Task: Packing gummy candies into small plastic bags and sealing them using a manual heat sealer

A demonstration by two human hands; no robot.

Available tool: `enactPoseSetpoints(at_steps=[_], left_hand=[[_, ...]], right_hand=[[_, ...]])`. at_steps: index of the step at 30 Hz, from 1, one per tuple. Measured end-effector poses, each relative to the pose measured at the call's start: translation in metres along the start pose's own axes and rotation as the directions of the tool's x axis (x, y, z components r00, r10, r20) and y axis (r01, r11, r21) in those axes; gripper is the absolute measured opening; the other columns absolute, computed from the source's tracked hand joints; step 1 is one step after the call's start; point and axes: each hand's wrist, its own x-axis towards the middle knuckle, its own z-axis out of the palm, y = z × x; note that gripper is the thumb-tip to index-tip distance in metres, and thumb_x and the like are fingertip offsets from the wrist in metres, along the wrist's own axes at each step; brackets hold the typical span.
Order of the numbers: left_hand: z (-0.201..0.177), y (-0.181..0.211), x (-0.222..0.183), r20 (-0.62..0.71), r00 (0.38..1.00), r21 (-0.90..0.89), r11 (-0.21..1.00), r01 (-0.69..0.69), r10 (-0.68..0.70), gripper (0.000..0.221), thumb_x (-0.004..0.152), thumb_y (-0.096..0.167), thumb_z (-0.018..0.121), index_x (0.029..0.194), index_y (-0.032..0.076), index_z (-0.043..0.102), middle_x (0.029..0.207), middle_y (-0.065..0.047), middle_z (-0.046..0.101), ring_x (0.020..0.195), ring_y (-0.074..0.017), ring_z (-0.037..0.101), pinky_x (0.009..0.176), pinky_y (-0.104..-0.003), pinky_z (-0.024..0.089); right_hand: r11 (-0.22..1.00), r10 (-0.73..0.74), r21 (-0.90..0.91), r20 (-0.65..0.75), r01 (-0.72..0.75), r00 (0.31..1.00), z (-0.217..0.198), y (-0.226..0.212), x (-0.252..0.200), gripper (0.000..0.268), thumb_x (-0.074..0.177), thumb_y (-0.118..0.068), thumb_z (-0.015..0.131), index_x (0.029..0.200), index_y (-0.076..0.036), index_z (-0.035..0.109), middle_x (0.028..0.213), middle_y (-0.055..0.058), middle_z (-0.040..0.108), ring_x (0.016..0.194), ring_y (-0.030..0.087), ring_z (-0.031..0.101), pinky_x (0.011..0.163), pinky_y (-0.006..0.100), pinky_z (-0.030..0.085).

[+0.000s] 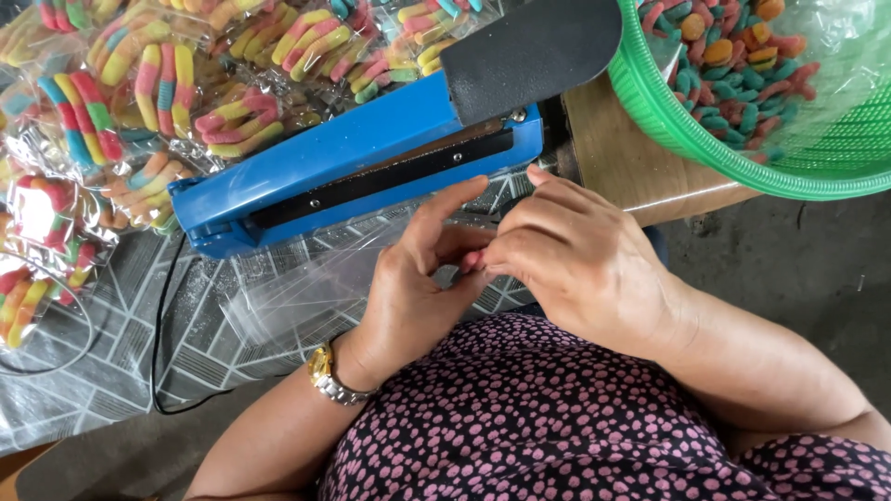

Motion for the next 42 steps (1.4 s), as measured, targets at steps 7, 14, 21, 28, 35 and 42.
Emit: enactPoseSetpoints(at_steps=[7,14,21,28,35,42], left_hand=[[-0.003,-0.032,0.002,0.052,0.996,0.118,0.990,-0.076,0.071,0.048,0.089,-0.003,0.081,0.132,0.009,0.064,0.136,-0.008,0.070,0.102,-0.0152,0.079,0.076,-0.019,0.065],[-0.003,-0.032,0.001,0.022,0.994,0.182,0.977,-0.107,0.105,0.038,0.089,0.002,0.082,0.124,0.010,0.071,0.121,-0.006,0.077,0.104,-0.0160,0.078,0.092,-0.023,0.063],[0.002,-0.036,0.001,-0.029,0.992,0.009,0.993,-0.120,0.120,0.032,0.091,-0.009,0.076,0.120,0.005,0.071,0.116,-0.010,0.076,0.094,-0.0174,0.079,0.090,-0.025,0.068],[-0.003,-0.042,-0.002,-0.071,0.984,0.069,0.985,-0.160,0.165,0.037,0.091,-0.011,0.075,0.124,0.002,0.067,0.120,-0.014,0.074,0.100,-0.0207,0.079,0.090,-0.027,0.069],[-0.013,-0.025,0.001,0.003,0.970,0.293,0.927,-0.233,0.243,0.060,0.079,0.031,0.086,0.130,0.007,0.065,0.124,-0.010,0.073,0.115,-0.0243,0.072,0.105,-0.035,0.057],[-0.011,-0.034,-0.005,0.000,0.999,0.224,0.974,-0.038,0.039,0.029,0.082,0.007,0.087,0.109,0.004,0.077,0.085,-0.001,0.074,0.063,-0.0055,0.058,0.052,-0.015,0.050]], right_hand=[[0.997,0.073,0.023,0.021,-0.074,0.997,-0.030,-0.014,0.002,0.006,0.097,0.000,0.073,0.097,0.001,0.066,0.092,0.010,0.063,0.065,0.016,0.061,0.051,0.025,0.054],[0.998,0.055,-0.007,0.042,-0.055,0.998,-0.057,-0.028,0.014,0.007,0.090,0.001,0.078,0.088,0.001,0.072,0.084,0.010,0.073,0.068,0.016,0.070,0.052,0.026,0.057],[0.980,0.169,-0.118,0.054,-0.162,0.984,-0.099,-0.057,0.033,0.009,0.095,0.000,0.072,0.086,-0.002,0.073,0.081,0.004,0.072,0.064,0.012,0.066,0.051,0.026,0.047],[0.979,0.107,-0.186,0.111,-0.085,0.988,-0.080,-0.047,0.028,0.012,0.095,0.002,0.069,0.085,-0.004,0.069,0.076,0.003,0.070,0.056,0.012,0.063,0.043,0.027,0.048],[0.966,0.037,-0.260,0.144,0.001,0.989,-0.086,-0.053,0.033,0.019,0.095,0.005,0.065,0.083,-0.010,0.063,0.075,0.000,0.067,0.054,0.013,0.059,0.041,0.031,0.045],[0.985,0.149,-0.071,-0.122,-0.158,0.981,-0.097,-0.051,0.013,0.039,0.091,0.000,0.084,0.114,0.004,0.053,0.108,0.017,0.053,0.061,0.016,0.054,0.055,0.030,0.047]])
